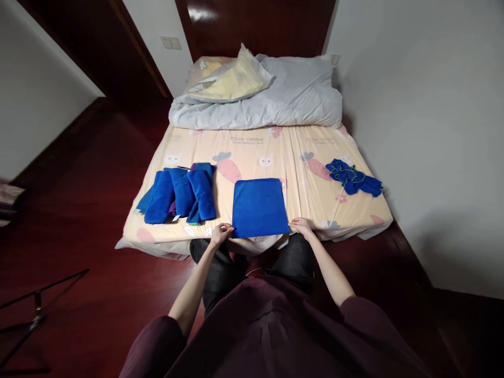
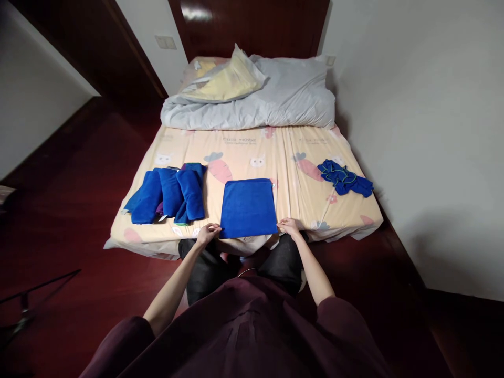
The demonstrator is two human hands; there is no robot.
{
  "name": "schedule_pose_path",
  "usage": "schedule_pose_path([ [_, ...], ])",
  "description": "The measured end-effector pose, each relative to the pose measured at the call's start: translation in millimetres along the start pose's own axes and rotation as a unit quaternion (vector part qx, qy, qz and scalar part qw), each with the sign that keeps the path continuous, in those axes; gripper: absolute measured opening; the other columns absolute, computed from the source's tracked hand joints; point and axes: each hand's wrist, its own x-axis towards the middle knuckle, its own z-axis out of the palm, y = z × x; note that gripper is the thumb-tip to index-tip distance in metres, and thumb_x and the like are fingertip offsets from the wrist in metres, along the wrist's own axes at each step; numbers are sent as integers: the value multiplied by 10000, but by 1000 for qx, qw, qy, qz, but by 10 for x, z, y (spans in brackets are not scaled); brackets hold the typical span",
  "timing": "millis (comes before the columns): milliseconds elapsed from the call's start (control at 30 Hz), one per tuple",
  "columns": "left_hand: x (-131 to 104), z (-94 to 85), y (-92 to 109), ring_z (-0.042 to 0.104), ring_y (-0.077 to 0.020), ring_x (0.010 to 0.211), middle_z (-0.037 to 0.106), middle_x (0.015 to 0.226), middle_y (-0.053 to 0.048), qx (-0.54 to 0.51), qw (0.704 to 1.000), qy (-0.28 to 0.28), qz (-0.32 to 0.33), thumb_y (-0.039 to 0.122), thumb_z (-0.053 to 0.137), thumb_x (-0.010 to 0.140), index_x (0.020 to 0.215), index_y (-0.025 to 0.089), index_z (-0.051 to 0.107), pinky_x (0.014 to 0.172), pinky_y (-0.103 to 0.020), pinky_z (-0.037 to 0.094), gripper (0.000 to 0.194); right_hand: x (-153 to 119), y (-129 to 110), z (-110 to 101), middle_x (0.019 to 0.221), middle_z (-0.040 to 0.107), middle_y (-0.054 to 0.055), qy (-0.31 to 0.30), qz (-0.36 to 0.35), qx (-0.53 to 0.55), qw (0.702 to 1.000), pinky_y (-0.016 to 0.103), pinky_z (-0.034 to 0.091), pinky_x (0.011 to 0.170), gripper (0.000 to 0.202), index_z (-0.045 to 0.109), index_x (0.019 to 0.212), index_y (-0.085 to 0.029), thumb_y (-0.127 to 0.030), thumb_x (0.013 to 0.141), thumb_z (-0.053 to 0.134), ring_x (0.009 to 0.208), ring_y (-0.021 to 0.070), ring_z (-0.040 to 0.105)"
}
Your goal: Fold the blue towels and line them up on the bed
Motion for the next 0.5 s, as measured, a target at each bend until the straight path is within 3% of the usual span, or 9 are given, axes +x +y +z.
schedule_pose_path([
  [133,212,44,65,764,-267,899,785,862,-100,6,1000,3,-7,561,902,546,856,195,655,818,-348,580,539,171,-79,41,630,660,-26,12,13,-21,1000,204,276,425,473,624,809,-197,-449,553,931,483,74,418],
  [233,404,60,150,765,-266,878,783,842,-86,12,1000,-1,1,559,905,546,858,203,655,799,-337,579,536,334,-164,101,712,710,12,21,5,-24,999,196,313,442,419,651,805,-190,-392,572,935,567,107,542],
  [333,624,64,285,768,-268,888,789,847,-72,32,999,7,14,520,896,588,872,217,673,801,-330,578,471,545,-276,163,820,761,63,28,-1,-27,999,191,352,465,421,684,810,-181,-398,554,939,671,146,634],
  [500,1078,88,557,771,-273,946,804,900,-82,60,997,46,-9,411,871,661,889,215,700,870,-344,581,346,986,-522,229,823,776,75,35,-1,-31,999,198,361,456,418,696,794,-182,-410,545,943,643,155,637],
])
